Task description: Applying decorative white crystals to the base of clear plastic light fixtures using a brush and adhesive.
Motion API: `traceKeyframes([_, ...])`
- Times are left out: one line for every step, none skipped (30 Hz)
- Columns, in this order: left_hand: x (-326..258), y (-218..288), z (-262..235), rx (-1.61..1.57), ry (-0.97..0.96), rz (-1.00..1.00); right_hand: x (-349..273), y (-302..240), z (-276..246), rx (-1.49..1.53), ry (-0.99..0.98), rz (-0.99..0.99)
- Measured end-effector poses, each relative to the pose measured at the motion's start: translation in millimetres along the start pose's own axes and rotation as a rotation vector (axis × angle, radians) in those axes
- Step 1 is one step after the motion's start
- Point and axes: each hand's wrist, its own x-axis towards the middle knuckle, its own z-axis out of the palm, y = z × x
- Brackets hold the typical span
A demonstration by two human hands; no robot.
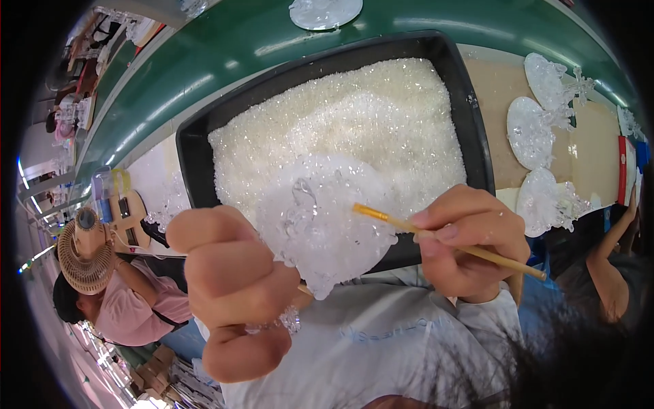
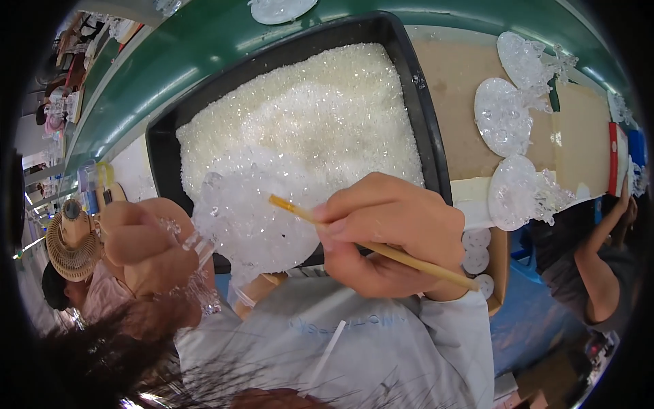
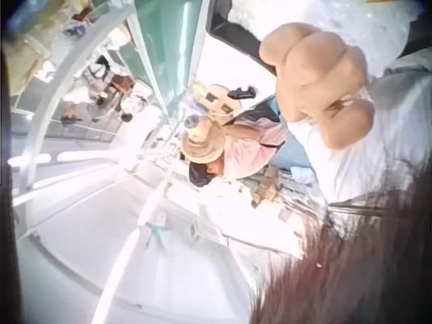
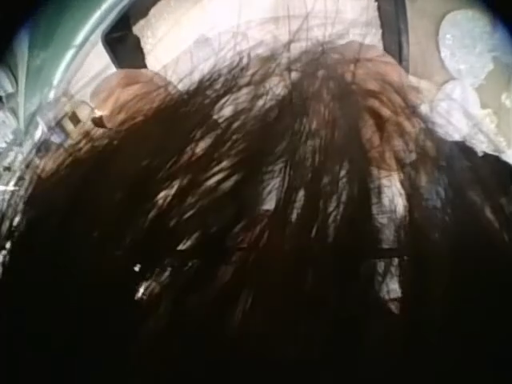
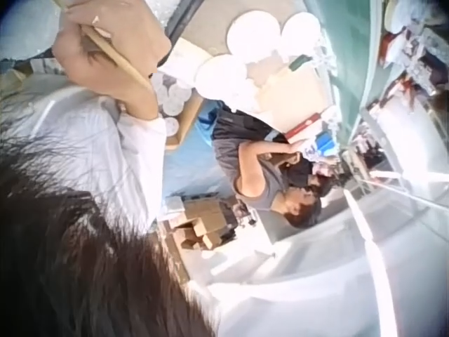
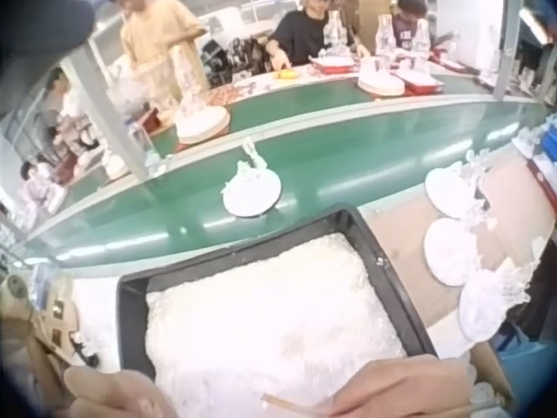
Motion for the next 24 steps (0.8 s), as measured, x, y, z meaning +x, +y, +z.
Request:
traceKeyframes([-1.1, 0.1, -0.4, 0.005, 0.003, -0.007, -1.4, 2.5, 1.8, -0.018, 0.007, -0.015])
traceKeyframes([-2.3, 0.6, -1.8, 0.02, -0.009, -0.004, -2.6, 3.3, 3.0, -0.034, 0.014, -0.03])
traceKeyframes([-2.8, -1.2, -1.9, 0.023, -0.02, 0.004, -2.6, 2.3, 2.3, -0.039, 0.015, -0.028])
traceKeyframes([-1.0, 0.5, -3.5, 0.02, -0.018, 0.003, -1.7, 0.5, 1.6, -0.033, 0.02, -0.027])
traceKeyframes([2.3, 4.3, -5.9, 0.006, -0.066, -0.065, -1.4, -0.7, 1.2, -0.025, 0.026, -0.027])
traceKeyframes([3.6, 6.1, -6.7, -0.01, -0.114, -0.13, -1.5, -0.1, 0.6, -0.029, 0.028, -0.026])
traceKeyframes([3.0, 5.2, -5.6, -0.015, -0.113, -0.129, -1.2, 1.3, -0.3, -0.038, 0.002, -0.03])
traceKeyframes([2.3, 4.0, -4.5, -0.017, -0.104, -0.122, -1.0, 2.5, -1.3, -0.048, -0.022, -0.034])
traceKeyframes([3.5, 5.4, -5.4, -0.008, -0.099, -0.118, 0.9, 1.1, -1.3, -0.043, -0.022, -0.034])
traceKeyframes([4.8, 6.8, -6.4, -0.001, -0.094, -0.114, 3.7, -1.1, -1.5, -0.041, -0.049, -0.039])
traceKeyframes([6.0, 7.8, -7.5, 0.006, -0.089, -0.109, 5.4, -2.6, -1.4, -0.039, -0.074, -0.043])
traceKeyframes([5.7, 7.7, -7.8, 0.01, -0.083, -0.102, 5.4, -1.0, -0.8, -0.039, -0.072, -0.044])
traceKeyframes([5.1, 8.0, -8.4, 0.014, -0.078, -0.096, 5.1, 0.9, 0.2, -0.035, -0.087, -0.035])
traceKeyframes([4.3, 8.7, -8.9, 0.02, -0.073, -0.089, 4.8, 1.9, 1.3, -0.03, -0.103, -0.025])
traceKeyframes([3.8, 7.9, -7.7, 0.02, -0.066, -0.081, 4.8, 2.0, 0.9, -0.034, -0.099, -0.026])
traceKeyframes([3.3, 7.0, -6.8, 0.021, -0.059, -0.073, 4.9, 2.0, 0.7, 0.004, -0.077, -0.02])
traceKeyframes([2.7, 6.3, -6.3, 0.024, -0.054, -0.066, 5.0, 2.2, 1.0, 0.044, -0.055, -0.015])
traceKeyframes([2.5, 5.3, -5.3, 0.023, -0.049, -0.058, 5.6, 3.8, 2.1, 0.041, -0.048, -0.016])
traceKeyframes([1.8, 4.9, -4.7, 0.024, -0.045, -0.05, 7.1, 6.9, 4.1, 0.028, -0.07, -0.02])
traceKeyframes([1.0, 4.8, -4.5, 0.025, -0.042, -0.043, 7.8, 8.7, 5.3, 0.014, -0.094, -0.025])
traceKeyframes([1.1, 4.3, -3.8, 0.025, -0.037, -0.034, 8.2, 8.0, 4.6, 0.013, -0.087, -0.027])
traceKeyframes([0.9, 4.0, -3.2, 0.027, -0.033, -0.025, 9.0, 7.0, 3.8, -0.016, -0.078, -0.02])
traceKeyframes([0.8, 4.0, -2.8, 0.028, -0.028, -0.016, 9.8, 6.2, 3.2, -0.045, -0.069, -0.014])
traceKeyframes([-0.9, 3.9, -1.7, 0.033, -0.023, -0.009, 9.9, 7.1, 2.0, -0.044, -0.066, -0.016])
